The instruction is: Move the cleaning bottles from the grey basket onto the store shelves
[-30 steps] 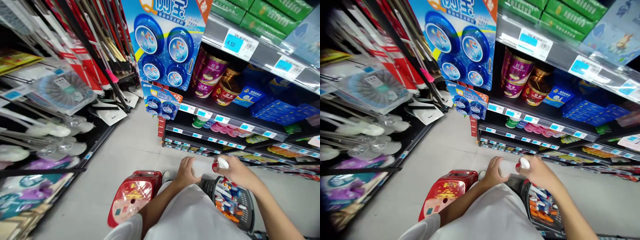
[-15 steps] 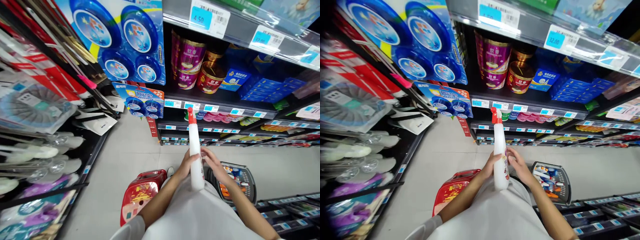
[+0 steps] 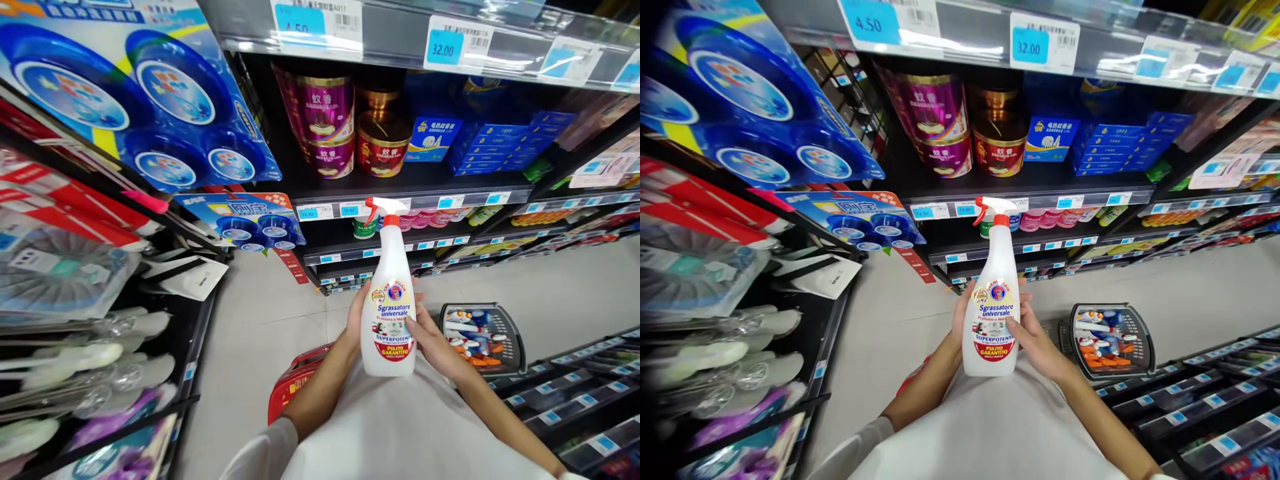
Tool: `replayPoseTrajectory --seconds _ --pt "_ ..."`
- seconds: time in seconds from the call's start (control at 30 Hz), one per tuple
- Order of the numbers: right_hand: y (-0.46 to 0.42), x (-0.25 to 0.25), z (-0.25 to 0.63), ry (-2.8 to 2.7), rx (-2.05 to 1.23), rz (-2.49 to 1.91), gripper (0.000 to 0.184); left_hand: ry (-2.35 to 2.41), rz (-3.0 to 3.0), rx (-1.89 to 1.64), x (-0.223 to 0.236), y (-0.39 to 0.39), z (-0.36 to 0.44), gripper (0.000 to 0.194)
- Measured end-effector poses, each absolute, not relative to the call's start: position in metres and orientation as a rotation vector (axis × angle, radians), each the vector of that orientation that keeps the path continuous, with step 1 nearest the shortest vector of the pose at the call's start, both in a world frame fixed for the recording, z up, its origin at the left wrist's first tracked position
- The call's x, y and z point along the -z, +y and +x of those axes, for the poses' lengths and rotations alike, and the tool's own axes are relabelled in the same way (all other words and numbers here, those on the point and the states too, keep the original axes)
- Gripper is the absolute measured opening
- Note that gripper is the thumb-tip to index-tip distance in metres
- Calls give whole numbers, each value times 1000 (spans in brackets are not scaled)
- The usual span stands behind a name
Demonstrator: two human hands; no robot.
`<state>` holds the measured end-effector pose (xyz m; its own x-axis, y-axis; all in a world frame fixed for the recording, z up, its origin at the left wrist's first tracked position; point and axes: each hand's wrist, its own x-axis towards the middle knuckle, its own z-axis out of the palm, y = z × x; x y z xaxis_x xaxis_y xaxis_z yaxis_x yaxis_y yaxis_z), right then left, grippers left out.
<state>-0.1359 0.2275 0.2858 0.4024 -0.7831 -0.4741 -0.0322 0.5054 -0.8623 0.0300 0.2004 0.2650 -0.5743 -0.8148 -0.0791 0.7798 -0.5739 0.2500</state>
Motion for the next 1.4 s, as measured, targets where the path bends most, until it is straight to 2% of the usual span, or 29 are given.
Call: replayPoseTrajectory --seconds 0.2,0.4,0.67,1.3,1.4 --pt "230 -295 -135 1077 638 -923 66 -227 186 2230 -269 199 26 89" --pt "235 -294 -132 1018 718 -891 54 -221 173 2260 -268 200 25 97" --pt "238 -295 -127 1020 740 -901 52 -206 177 2231 -266 205 27 96" --pt "242 -300 -123 1108 660 -890 66 -230 161 2261 -266 207 33 99" --pt "243 -299 -121 1105 685 -828 72 -256 225 2240 -266 207 31 95"
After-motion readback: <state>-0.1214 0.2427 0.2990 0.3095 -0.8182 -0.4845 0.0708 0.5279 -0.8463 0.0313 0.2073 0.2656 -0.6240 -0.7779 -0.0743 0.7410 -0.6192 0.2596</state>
